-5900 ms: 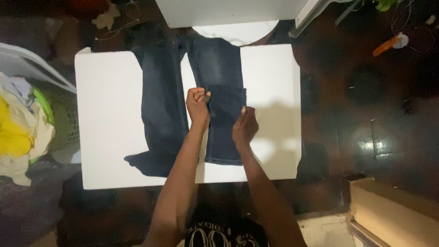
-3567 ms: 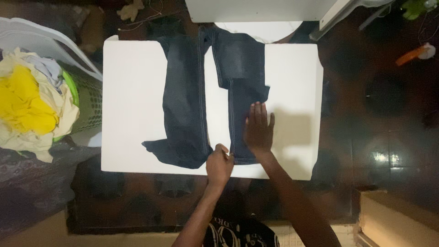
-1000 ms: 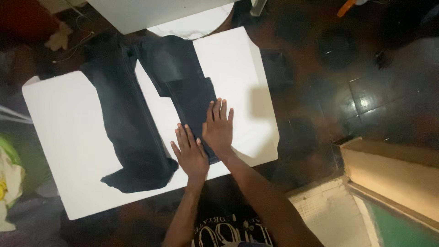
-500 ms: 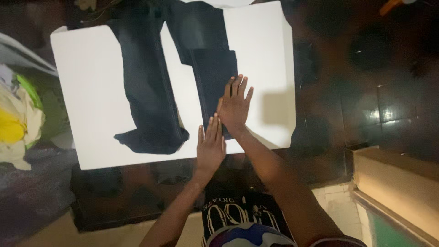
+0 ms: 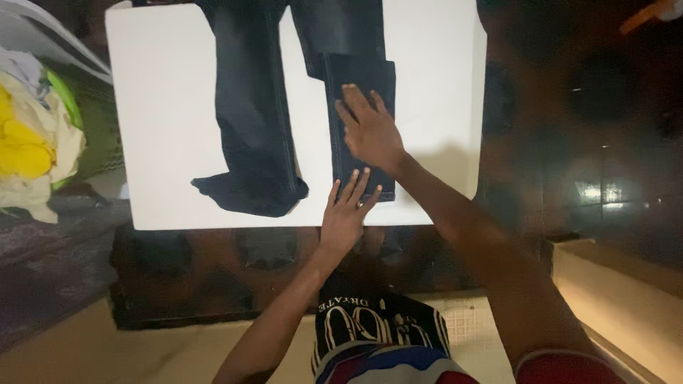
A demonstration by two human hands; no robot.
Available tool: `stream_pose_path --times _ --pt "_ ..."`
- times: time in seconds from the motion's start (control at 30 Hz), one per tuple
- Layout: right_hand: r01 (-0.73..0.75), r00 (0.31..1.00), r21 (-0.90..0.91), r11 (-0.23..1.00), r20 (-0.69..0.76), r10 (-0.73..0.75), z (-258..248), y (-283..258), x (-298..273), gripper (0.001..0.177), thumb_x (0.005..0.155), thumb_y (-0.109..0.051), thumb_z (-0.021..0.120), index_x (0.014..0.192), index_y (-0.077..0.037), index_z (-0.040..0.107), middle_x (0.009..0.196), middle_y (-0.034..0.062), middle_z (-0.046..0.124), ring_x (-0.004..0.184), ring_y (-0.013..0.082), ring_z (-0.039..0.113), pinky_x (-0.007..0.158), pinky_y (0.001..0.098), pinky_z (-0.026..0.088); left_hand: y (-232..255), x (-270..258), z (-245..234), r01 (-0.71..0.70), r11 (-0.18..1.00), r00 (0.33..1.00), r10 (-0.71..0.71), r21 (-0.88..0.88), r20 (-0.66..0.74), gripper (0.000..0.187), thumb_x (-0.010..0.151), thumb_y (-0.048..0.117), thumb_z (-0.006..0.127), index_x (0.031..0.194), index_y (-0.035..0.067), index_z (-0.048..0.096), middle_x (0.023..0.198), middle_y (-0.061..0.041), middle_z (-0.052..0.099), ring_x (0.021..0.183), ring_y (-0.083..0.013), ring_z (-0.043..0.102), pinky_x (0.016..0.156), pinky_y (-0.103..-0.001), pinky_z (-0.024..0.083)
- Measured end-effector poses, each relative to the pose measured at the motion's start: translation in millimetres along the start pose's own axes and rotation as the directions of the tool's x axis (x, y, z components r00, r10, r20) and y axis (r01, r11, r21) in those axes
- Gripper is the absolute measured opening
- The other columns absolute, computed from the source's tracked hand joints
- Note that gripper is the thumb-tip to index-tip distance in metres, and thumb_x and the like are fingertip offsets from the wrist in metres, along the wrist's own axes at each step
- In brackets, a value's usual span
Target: The person folds a pair of dark jeans by hand on a white surface, smoothing the legs and folding the bottom halves toward the waistband.
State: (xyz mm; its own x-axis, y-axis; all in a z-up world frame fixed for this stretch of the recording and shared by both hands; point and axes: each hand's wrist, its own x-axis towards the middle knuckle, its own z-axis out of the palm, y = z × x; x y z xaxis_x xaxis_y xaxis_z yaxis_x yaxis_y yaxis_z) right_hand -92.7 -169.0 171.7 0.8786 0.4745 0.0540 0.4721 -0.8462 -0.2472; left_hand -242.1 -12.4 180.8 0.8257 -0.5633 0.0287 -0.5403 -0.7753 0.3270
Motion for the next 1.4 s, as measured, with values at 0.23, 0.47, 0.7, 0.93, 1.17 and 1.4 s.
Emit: stream_pose_path --times 0.23,0.47,0.7,0.93,1.17,1.4 --pt "0.020 1.000 -0.134 0.991 0.012 -0.018 6.3 1.1 5.2 0.058 0.108 -0.029 0.040 0.156 0.002 0.034 0.164 0.0211 0.031 0.154 0.0303 0.028 0.122 0.0604 0.026 7.2 -4.0 20.6 -0.173 0.961 0.982 0.184 -0.217 0.032 0.053 0.081 0.005 0.069 0.134 0.006 0.063 0.157 -0.009 0.049 0.148 -0.0256 0.041 0.123 -0.045 0.033" --pt "0.024 0.999 -0.097 0.995 -0.036 -0.028 7.1 4.3 9.5 0.059 0.108 -0.029 0.044 0.156 0.004 0.036 0.163 0.0218 0.035 0.153 0.0319 0.031 0.122 0.0603 0.026 1.4 20.9 35.1 -0.195 0.915 0.971 0.230 -0.353 0.060 0.028 0.094 0.008 0.065 0.120 0.000 0.067 0.131 -0.016 0.065 0.133 -0.0289 0.055 0.119 -0.043 0.040" --pt "0.021 0.994 -0.029 0.999 -0.108 -0.024 3.0 1.7 8.4 0.055 0.104 -0.022 0.054 0.152 0.004 0.045 0.160 0.0230 0.040 0.153 0.0329 0.035 0.123 0.0620 0.028 9.4 48.8 33.2 -0.253 0.954 0.961 0.267 -0.158 0.073 0.049 0.095 0.010 0.055 0.143 -0.002 0.054 0.142 -0.019 0.058 0.141 -0.0321 0.050 0.131 -0.049 0.025" --pt "0.029 0.991 -0.053 0.998 -0.126 -0.036 5.5 3.1 11.6 0.058 0.099 -0.022 0.058 0.149 0.005 0.047 0.158 0.0248 0.043 0.151 0.0345 0.037 0.120 0.0630 0.030 51.8 44.3 10.3 -0.005 0.969 0.988 0.043 -0.248 0.146 0.082 0.098 0.052 0.051 0.146 -0.013 0.036 0.150 -0.034 0.041 0.147 -0.0429 0.032 0.124 -0.052 0.020" --pt "0.024 0.996 -0.074 0.997 -0.087 -0.031 7.1 -0.6 9.7 0.060 0.099 -0.024 0.058 0.149 0.007 0.046 0.157 0.0271 0.044 0.149 0.0368 0.039 0.120 0.0618 0.030 68.3 13.4 7.2 -0.021 0.942 0.993 -0.020 -0.336 -0.119 0.043 0.101 0.031 0.054 0.119 -0.007 0.059 0.146 -0.036 0.052 0.142 -0.0462 0.044 0.119 -0.054 0.035" --pt "0.023 0.994 -0.087 0.996 -0.101 -0.032 6.9 2.2 6.0 0.055 0.105 -0.024 0.053 0.151 0.007 0.047 0.160 0.0265 0.044 0.152 0.0360 0.039 0.123 0.0594 0.030 8.9 57.8 -1.7 0.398 0.671 0.863 -0.505 -0.626 0.007 0.021 0.108 0.018 0.053 0.106 0.000 0.065 0.092 -0.018 0.066 0.085 -0.0305 0.064 0.082 -0.048 0.051"
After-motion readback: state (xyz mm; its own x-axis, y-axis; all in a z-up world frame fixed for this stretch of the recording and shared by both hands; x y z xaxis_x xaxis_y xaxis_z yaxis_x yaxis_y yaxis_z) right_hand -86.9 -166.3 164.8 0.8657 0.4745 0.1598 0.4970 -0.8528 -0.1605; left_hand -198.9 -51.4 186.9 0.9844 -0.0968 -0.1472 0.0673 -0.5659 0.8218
